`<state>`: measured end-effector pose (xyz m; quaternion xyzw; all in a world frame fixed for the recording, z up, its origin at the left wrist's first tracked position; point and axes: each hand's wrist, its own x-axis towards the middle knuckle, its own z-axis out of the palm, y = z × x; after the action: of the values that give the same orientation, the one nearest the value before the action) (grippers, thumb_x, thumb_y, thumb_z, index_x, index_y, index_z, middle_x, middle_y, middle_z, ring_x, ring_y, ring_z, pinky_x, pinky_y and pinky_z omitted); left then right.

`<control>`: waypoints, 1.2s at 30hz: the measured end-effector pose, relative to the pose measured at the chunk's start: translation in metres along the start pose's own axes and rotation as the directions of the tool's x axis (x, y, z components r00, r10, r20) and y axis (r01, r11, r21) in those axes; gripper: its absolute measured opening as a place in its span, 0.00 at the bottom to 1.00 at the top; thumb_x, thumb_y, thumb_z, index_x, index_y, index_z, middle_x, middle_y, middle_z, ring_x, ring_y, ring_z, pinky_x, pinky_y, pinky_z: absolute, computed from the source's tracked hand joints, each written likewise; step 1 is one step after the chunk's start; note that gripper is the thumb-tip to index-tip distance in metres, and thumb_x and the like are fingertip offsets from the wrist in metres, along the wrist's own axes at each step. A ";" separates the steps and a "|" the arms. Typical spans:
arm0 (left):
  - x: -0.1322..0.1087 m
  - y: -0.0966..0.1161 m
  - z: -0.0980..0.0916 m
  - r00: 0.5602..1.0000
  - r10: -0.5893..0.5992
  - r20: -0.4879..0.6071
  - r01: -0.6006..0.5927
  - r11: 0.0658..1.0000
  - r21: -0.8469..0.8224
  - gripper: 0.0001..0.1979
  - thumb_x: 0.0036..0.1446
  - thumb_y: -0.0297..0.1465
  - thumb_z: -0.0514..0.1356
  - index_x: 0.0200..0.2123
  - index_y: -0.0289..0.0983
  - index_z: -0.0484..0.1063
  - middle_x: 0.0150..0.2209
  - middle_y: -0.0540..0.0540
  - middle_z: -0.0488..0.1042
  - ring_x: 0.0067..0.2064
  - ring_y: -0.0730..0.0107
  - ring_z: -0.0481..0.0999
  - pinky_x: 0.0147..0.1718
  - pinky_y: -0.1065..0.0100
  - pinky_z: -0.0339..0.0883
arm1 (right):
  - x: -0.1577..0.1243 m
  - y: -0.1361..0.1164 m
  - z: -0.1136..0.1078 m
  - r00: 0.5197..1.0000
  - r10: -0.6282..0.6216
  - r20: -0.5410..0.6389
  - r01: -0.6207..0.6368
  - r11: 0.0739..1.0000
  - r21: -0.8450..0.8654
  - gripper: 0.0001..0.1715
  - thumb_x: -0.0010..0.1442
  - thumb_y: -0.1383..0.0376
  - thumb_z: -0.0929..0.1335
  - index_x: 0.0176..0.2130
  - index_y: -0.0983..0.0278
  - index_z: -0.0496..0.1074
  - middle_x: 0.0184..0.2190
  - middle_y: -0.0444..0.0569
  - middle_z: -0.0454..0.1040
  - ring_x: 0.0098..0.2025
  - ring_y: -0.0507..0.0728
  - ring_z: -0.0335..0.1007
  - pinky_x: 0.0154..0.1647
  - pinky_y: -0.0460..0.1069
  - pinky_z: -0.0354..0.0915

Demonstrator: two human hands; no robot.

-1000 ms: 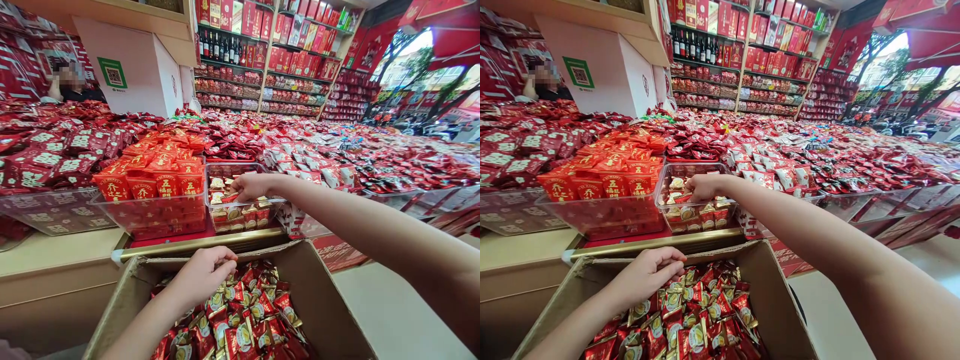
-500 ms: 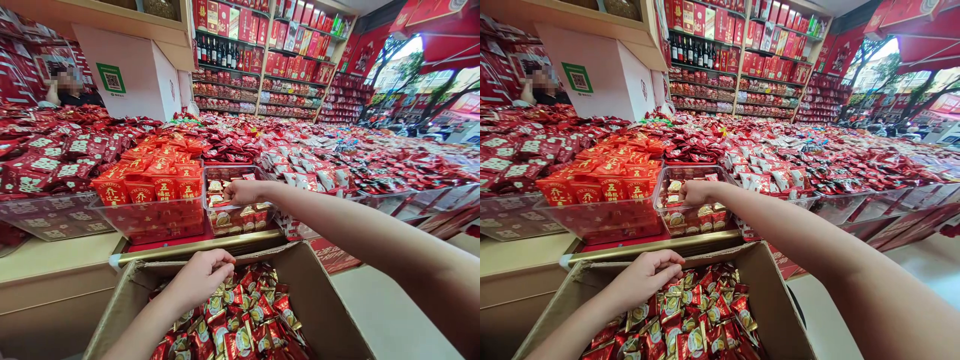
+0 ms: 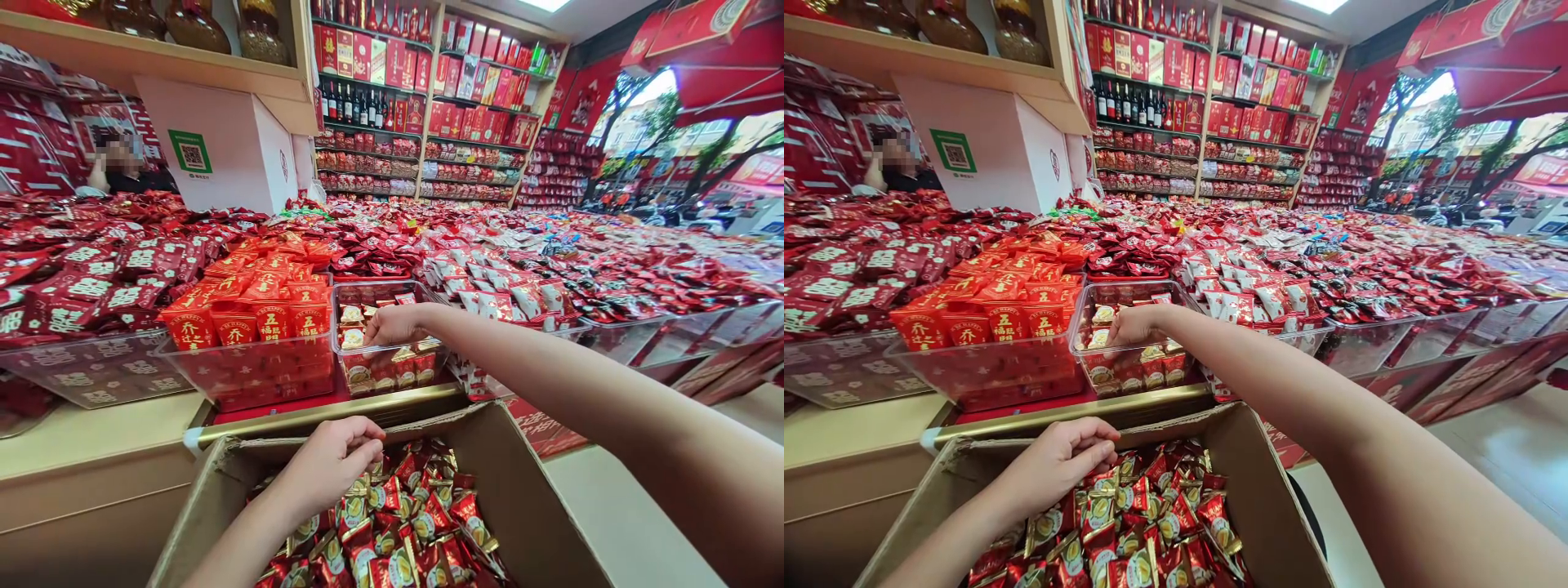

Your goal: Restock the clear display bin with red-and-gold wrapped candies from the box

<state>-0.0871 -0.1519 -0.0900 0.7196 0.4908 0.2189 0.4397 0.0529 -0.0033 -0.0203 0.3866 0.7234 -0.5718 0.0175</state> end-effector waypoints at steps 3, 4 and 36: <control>-0.001 0.001 0.000 1.000 0.000 0.001 0.000 1.000 -0.011 0.11 0.52 0.34 0.51 0.35 0.35 0.68 0.28 0.46 0.75 0.29 0.68 0.72 0.28 0.69 0.62 | 0.003 0.002 0.000 1.000 0.004 -0.005 -0.004 1.000 0.027 0.01 0.43 0.71 0.68 0.23 0.69 0.70 0.16 0.41 0.71 0.24 0.49 0.69 0.28 0.42 0.65; -0.002 0.001 0.001 1.000 -0.001 0.003 0.002 1.000 -0.017 0.11 0.52 0.34 0.51 0.35 0.35 0.68 0.28 0.46 0.75 0.29 0.68 0.72 0.28 0.69 0.62 | 0.003 0.002 0.000 1.000 0.006 -0.007 -0.006 0.999 0.035 0.01 0.44 0.71 0.68 0.23 0.69 0.70 0.15 0.41 0.71 0.24 0.49 0.69 0.29 0.42 0.65; -0.011 -0.028 0.002 0.970 -0.218 0.105 0.152 0.887 0.435 0.13 0.44 0.35 0.56 0.35 0.41 0.73 0.36 0.44 0.76 0.37 0.59 0.72 0.33 0.67 0.60 | -0.026 0.149 0.154 0.988 0.059 -0.141 -0.136 0.761 -0.634 0.21 0.28 0.68 0.70 0.30 0.58 0.75 0.28 0.55 0.72 0.37 0.70 0.67 0.21 0.54 0.60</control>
<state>-0.1048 -0.1593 -0.1137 0.7621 0.5586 0.0090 0.3274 0.0930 -0.1397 -0.1831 0.4260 0.8538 -0.2657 0.1377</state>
